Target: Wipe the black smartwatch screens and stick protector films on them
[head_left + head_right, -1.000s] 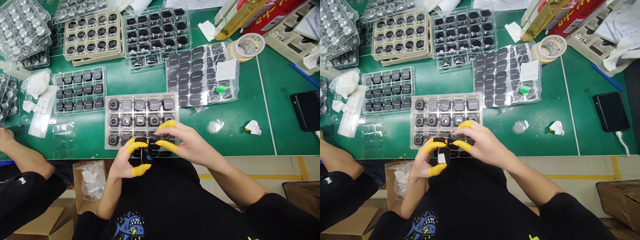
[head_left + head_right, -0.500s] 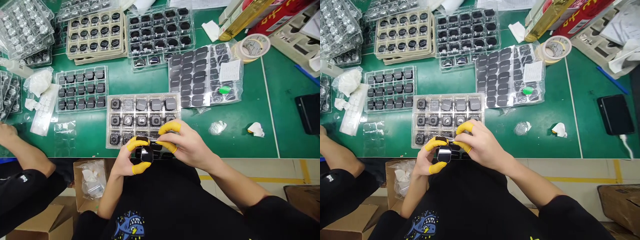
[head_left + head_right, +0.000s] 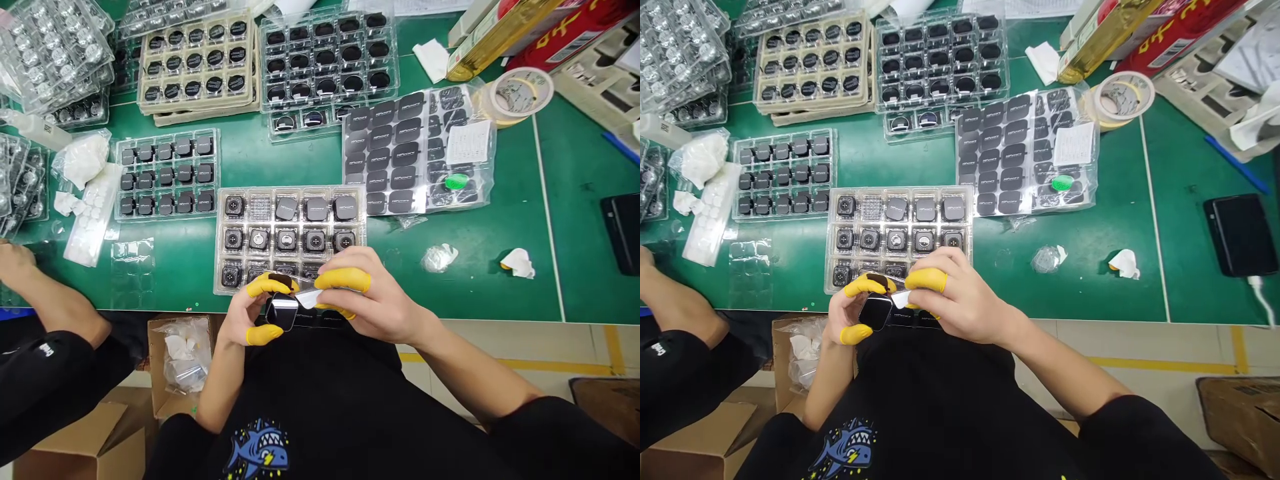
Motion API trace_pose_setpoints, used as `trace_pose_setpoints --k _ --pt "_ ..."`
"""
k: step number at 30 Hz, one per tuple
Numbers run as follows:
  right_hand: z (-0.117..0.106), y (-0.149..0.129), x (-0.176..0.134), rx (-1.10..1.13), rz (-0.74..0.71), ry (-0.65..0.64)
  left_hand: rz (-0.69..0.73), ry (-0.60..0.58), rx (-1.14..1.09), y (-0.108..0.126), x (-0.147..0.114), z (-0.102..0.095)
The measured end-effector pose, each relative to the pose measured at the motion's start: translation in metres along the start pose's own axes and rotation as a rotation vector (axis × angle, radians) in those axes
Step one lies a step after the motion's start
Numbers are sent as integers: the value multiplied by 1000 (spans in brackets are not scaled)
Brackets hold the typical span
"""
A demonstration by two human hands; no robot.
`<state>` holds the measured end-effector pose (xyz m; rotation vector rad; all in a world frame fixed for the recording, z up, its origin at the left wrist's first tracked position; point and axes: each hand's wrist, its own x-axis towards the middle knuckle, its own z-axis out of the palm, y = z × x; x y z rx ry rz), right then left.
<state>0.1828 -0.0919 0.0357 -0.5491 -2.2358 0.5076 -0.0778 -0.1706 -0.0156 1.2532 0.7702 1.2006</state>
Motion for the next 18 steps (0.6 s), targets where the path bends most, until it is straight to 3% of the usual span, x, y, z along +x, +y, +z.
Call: trace_pose_setpoints --k 4,7,10,14,18 --pt "-5 -3 -1 22 -89 -11 -12 7 -40 -1 0 -6" --pt "-13 -11 -3 128 -43 -23 35 60 -63 -4 -1 -7" --pt "-23 -20 -1 262 142 22 93 154 -34 -7 -1 -5" --pt "-36 -26 12 379 470 231 116 208 44 -13 3 1" --pt "-42 -24 34 430 601 154 107 213 69 -21 11 9"
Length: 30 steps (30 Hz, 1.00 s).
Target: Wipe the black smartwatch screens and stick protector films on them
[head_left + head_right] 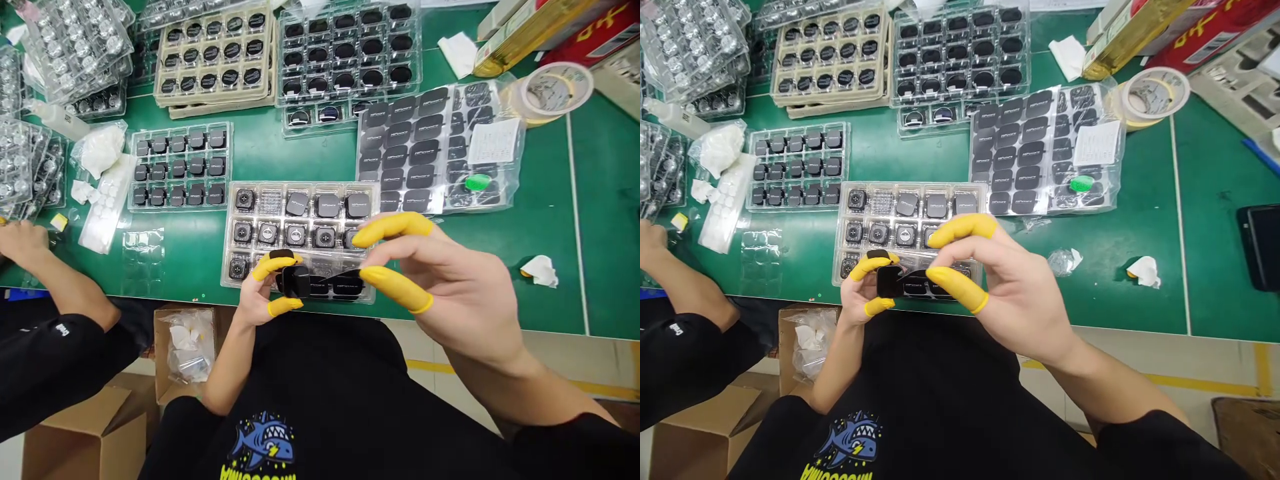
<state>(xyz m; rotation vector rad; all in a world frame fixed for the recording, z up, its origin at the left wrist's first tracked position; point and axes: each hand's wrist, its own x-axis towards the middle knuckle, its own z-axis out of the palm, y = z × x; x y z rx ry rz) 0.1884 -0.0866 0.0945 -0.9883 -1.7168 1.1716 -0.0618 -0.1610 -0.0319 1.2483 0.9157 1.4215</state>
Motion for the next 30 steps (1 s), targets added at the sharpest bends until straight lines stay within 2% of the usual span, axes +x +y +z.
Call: trace_pose_setpoints --k 5,12,25,30 --pt "8 -9 21 -38 -13 -206 39 5 -41 -4 7 7" --pt "15 -7 30 -57 35 -329 6 44 -48 -3 6 8" --pt "16 -4 37 -36 107 -358 129 34 74 -1 11 5" --pt "15 -9 35 -31 62 -351 152 11 51 -3 7 3"
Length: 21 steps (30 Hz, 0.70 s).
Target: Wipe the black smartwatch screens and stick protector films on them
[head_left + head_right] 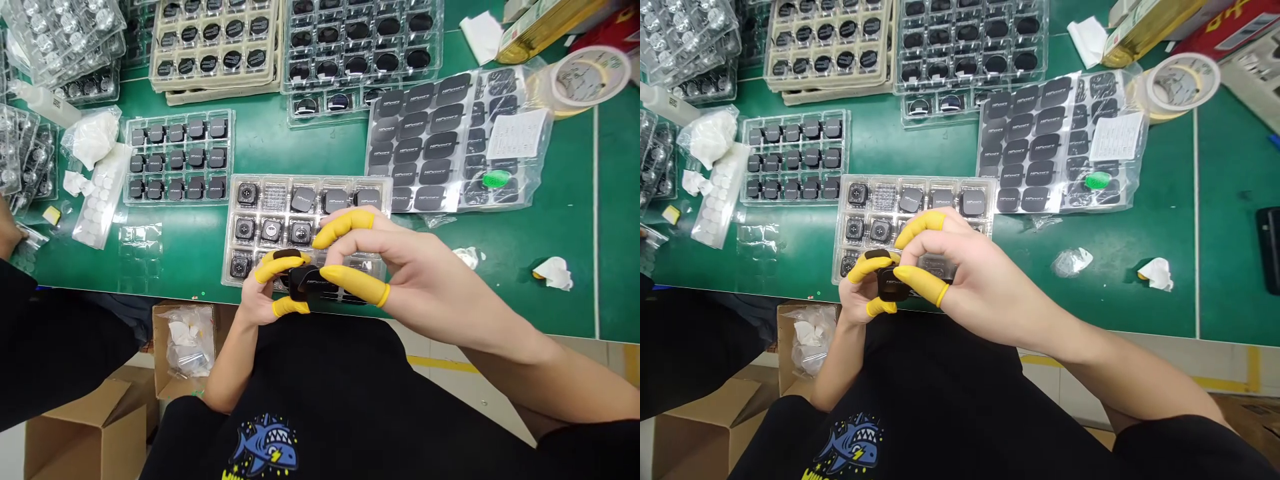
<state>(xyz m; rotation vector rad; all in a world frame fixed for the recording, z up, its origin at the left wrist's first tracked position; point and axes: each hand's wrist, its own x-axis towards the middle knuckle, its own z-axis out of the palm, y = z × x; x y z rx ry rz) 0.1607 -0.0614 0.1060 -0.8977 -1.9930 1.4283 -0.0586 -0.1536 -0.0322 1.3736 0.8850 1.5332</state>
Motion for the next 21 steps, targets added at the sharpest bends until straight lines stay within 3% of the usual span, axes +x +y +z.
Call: trace_pose_setpoints --k 12,21 --pt "0 -8 -1 -24 -25 11 7 -4 60 2 -2 -5" --pt "-2 -12 -7 -16 6 117 -33 26 7 -3 -3 -4"
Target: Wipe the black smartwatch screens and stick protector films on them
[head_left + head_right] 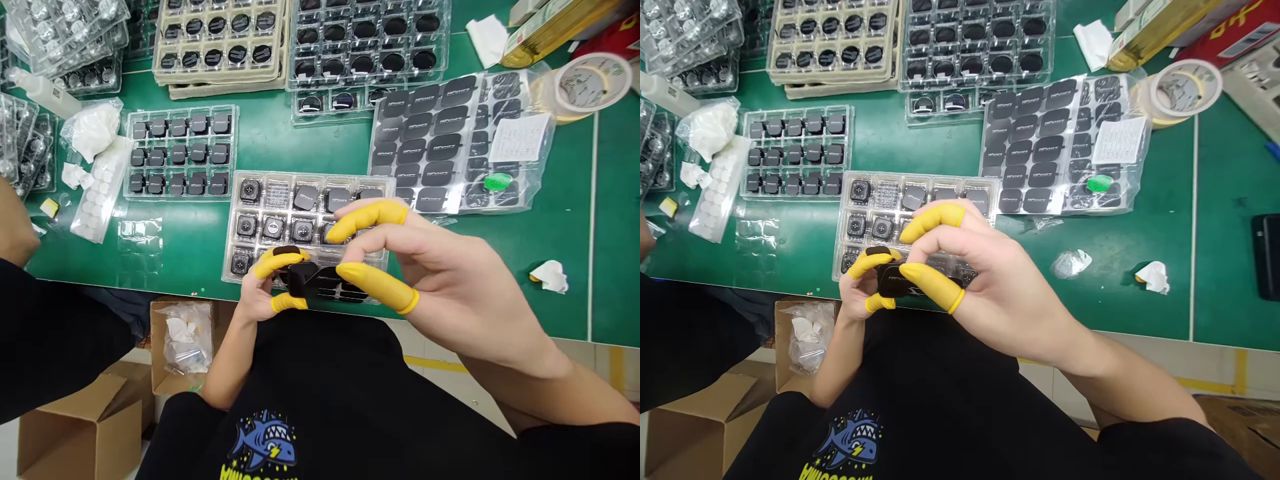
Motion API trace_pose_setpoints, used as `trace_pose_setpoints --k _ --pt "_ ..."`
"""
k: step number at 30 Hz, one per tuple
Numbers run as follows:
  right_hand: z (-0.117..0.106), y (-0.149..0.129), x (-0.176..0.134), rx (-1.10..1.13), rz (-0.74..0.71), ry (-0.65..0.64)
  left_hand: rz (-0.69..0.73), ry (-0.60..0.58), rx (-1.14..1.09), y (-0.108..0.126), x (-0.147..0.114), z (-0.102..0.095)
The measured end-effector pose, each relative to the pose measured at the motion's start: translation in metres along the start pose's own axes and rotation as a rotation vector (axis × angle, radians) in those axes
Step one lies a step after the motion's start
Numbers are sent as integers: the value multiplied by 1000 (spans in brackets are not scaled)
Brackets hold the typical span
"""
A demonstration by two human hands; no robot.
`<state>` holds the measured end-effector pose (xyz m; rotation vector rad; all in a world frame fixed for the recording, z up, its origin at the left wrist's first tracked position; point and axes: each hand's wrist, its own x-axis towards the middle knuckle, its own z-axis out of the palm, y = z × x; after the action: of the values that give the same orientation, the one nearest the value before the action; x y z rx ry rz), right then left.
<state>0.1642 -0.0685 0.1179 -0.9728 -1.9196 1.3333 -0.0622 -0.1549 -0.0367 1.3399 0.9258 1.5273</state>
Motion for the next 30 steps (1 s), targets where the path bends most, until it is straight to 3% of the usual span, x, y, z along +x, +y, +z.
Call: trace_pose_setpoints --k 5,15,30 --pt "-2 -5 -2 -67 -47 123 -33 34 -26 1 5 3" --pt "10 -4 5 5 22 -120 -21 43 -34 2 5 4" --pt "17 12 10 -4 48 -192 -13 6 11 -1 2 0"
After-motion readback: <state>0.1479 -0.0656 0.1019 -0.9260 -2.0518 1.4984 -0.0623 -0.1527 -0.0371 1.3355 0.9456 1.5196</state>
